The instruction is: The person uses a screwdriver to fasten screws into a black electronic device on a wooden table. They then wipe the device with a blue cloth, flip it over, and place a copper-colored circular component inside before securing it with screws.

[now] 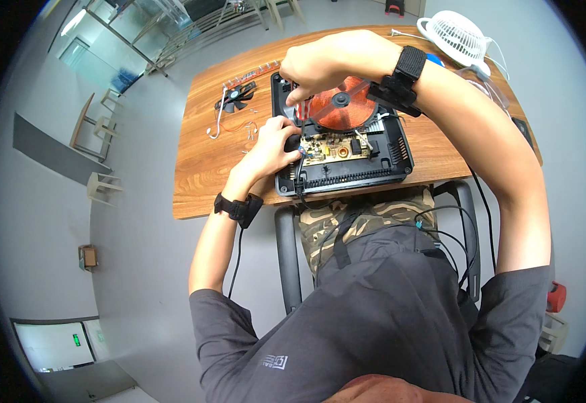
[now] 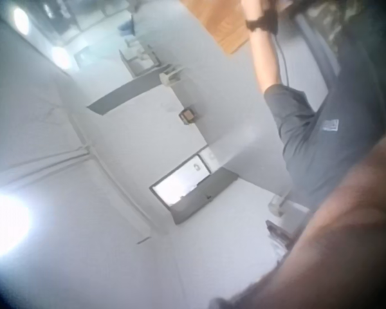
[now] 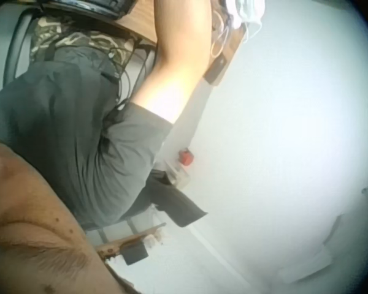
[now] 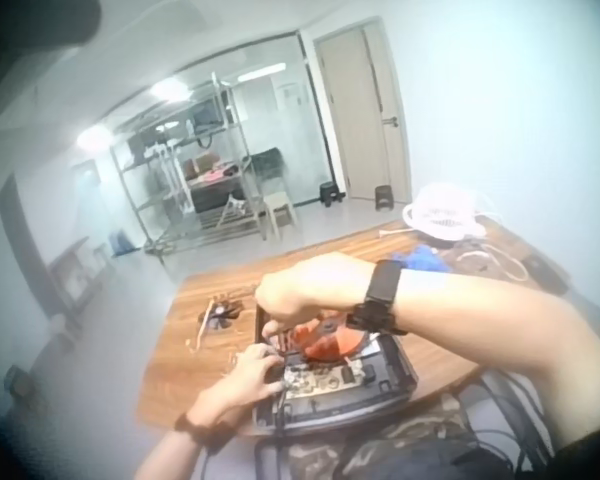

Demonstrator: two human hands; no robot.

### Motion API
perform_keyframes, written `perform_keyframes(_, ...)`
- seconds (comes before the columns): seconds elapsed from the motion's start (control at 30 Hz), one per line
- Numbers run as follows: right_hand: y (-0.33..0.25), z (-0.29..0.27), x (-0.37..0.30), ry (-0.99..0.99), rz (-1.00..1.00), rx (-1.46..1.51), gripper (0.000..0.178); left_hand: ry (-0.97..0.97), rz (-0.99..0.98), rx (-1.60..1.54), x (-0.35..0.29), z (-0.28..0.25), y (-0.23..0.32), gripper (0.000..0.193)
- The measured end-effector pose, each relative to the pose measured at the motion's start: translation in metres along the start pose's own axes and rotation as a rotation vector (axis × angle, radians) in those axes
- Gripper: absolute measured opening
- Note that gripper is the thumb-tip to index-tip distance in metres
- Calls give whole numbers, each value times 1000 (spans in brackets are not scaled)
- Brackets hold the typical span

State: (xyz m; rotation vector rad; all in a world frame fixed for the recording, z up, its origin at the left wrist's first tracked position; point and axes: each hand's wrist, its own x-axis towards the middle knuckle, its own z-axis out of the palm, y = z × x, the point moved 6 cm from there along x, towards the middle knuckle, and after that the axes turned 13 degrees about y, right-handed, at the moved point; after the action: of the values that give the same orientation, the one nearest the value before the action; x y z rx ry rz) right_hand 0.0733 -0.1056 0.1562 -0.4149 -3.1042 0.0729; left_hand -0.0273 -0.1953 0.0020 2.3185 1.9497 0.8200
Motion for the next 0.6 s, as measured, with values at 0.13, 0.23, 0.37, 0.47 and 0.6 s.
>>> perform_keyframes(0.13, -1, 7, 7, -41, 3, 5, 51, -7, -27, 22, 1, 3, -2, 45)
perform_keyframes(0.23, -2, 9, 11, -53, 10, 13, 50, 17, -12, 40, -1, 5, -7, 42)
perform_keyframes(0.37, -6, 7, 9, -47, 0, 35, 50, 20, -6, 36, -3, 6, -9, 39)
perform_keyframes(0.47, -5, 13, 13, -60, -5, 19, 50, 22, 2, 55, -4, 8, -11, 38)
perform_keyframes(0.6, -6, 15, 17, -38, -17, 5, 51, 19, 17, 60, -2, 8, -11, 37)
